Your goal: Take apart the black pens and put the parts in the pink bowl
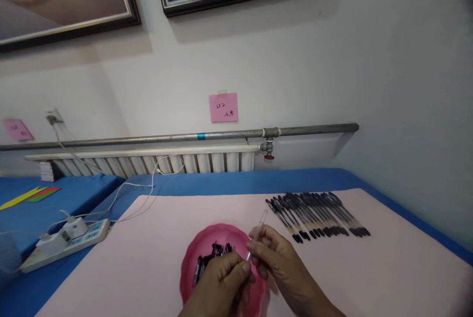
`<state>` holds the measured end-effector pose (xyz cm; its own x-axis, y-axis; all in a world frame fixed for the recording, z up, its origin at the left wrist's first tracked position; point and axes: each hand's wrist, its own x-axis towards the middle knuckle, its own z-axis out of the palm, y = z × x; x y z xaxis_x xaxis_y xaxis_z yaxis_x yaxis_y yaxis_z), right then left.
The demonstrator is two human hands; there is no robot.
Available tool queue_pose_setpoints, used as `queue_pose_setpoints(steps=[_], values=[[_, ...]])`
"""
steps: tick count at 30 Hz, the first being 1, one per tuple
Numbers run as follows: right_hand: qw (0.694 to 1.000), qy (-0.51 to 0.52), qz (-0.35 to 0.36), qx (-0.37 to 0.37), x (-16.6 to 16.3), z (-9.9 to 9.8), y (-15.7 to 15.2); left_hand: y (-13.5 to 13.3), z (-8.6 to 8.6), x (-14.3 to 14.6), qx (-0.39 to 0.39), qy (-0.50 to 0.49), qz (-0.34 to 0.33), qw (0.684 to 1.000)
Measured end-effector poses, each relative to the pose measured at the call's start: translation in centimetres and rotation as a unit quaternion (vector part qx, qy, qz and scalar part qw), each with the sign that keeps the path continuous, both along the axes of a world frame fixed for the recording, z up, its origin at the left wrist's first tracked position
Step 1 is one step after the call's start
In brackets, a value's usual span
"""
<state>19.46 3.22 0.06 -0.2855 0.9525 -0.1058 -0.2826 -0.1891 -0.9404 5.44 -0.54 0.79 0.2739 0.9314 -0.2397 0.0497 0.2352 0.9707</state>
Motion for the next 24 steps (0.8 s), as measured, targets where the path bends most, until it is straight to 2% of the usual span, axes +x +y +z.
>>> queue_pose_setpoints(steps=[3, 9, 11, 15, 19, 24], values=[[0.998, 0.051, 0.0, -0.029, 0.0, 0.2, -0.1, 0.1, -0.1, 0.0, -0.019, -0.022, -0.002, 1.0], [0.996, 0.079, 0.024, -0.036, 0.2, 0.8, 0.0, 0.6, -1.1, -0.2, -0.037, -0.059, 0.005, 0.998], [0.992, 0.108, 0.027, -0.057, 0.2, 0.8, 0.1, 0.6, -1.1, -0.2, -0.022, -0.058, 0.008, 0.998], [0.997, 0.062, -0.009, -0.05, 0.1, 0.5, 0.1, 0.3, -0.5, 0.0, 0.053, 0.04, 0.024, 0.997], [1.0, 0.005, -0.008, -0.025, 0.1, 0.5, -0.1, 0.1, 0.0, 0.1, 0.102, 0.146, 0.037, 0.983], [1.0, -0.018, -0.006, 0.006, 0.0, 0.3, -0.1, 0.0, -0.1, 0.5, 0.116, 0.182, 0.042, 0.975]])
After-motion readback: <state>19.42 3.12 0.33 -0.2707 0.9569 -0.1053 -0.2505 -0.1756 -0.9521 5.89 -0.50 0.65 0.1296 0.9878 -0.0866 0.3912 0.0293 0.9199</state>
